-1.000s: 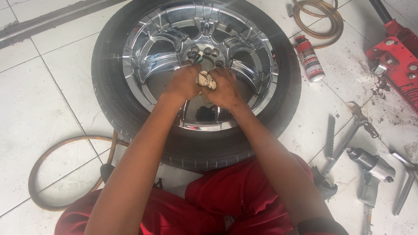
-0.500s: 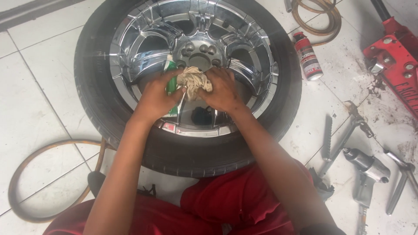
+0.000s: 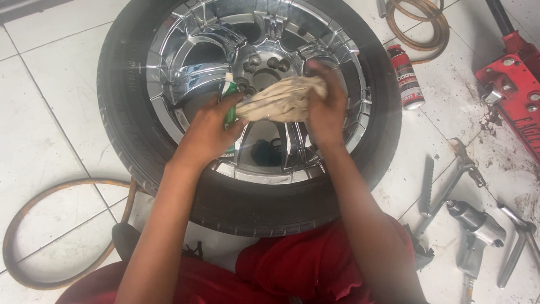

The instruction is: Applying metal polish paste from a tube to a chrome wheel and rubbing it in with a cloth.

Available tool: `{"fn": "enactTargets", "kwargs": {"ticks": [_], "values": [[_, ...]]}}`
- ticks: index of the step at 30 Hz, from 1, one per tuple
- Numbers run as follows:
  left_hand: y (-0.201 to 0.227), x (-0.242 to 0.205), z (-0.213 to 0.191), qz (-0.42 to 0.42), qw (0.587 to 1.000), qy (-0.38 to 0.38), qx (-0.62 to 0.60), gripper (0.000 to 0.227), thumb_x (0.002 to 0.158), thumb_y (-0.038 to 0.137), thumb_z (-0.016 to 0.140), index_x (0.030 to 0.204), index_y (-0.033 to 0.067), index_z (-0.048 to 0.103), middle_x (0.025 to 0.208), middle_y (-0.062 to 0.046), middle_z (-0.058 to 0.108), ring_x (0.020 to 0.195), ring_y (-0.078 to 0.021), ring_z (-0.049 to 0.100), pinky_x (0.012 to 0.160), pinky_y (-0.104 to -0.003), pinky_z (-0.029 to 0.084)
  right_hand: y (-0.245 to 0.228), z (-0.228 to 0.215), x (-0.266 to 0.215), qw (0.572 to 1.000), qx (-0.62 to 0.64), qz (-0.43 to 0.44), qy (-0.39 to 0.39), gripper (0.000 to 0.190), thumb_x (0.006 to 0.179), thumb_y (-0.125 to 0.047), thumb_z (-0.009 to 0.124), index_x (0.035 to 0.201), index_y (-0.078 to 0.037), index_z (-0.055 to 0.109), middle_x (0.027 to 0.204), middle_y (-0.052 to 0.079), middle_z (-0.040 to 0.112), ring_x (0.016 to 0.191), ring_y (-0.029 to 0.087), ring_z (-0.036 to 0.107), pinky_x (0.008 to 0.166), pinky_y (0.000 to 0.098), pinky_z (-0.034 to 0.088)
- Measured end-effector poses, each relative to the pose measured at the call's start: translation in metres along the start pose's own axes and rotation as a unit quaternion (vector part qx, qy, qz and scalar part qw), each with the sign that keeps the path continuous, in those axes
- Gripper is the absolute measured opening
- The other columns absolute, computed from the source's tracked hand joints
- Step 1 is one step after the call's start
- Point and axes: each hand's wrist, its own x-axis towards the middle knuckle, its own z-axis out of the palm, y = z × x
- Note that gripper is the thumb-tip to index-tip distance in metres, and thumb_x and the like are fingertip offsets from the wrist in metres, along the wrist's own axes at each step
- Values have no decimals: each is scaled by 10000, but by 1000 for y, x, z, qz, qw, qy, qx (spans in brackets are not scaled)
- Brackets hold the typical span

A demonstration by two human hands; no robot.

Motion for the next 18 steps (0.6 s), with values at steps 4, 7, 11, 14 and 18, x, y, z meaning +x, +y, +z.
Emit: {"fn": "enactTargets", "kwargs": {"ticks": [4, 7, 11, 14, 18], "values": [[4, 3, -3, -2, 1000, -8, 7, 501, 893, 182, 749, 1364, 71, 622, 1246, -241, 664, 1091, -447, 671, 909, -505, 526, 1, -13, 4, 992, 75, 18, 100, 345, 1037, 80, 488, 1327, -11, 649, 1331, 123, 657, 1268, 185, 613, 1136, 315, 473], [3, 3, -4, -14, 1000, -18, 7, 506, 891, 190, 742, 1368, 73, 622, 1246, -238, 664, 1074, -436, 676, 907, -499, 521, -4, -14, 3, 967, 158, 77, 187, 290, 986, 93, 463, 1202, -20, 619, 1191, 112, 658, 1122, 195, 637, 1029, 337, 539], [-3, 5, -3, 2, 1000, -19, -2, 492, 900, 192, 738, 1362, 64, 624, 1246, -241, 669, 1079, -427, 680, 917, -485, 523, -6, 1, -9, 992, 25, -43, 116, 336, 923, 123, 557, 1199, -67, 541, 1210, 79, 577, 1190, 189, 607, 1053, 336, 535], [-2, 5, -4, 4, 1000, -19, 0, 488, 900, 193, 744, 1356, 62, 629, 1240, -247, 671, 1100, -439, 666, 920, -488, 519, -11, 17, -19, 991, -92, -94, -12, 362, 853, 50, 666, 1178, -80, 569, 1159, 88, 609, 1140, 230, 632, 1027, 380, 530], [-2, 5, -5, -6, 1000, -20, 1, 493, 890, 189, 753, 1352, 63, 634, 1238, -254, 667, 1119, -453, 647, 923, -495, 511, -51, 33, -25, 910, -339, -145, -188, 511, 668, -118, 809, 1124, -27, 598, 1141, 160, 609, 1094, 384, 590, 942, 512, 427]]}}
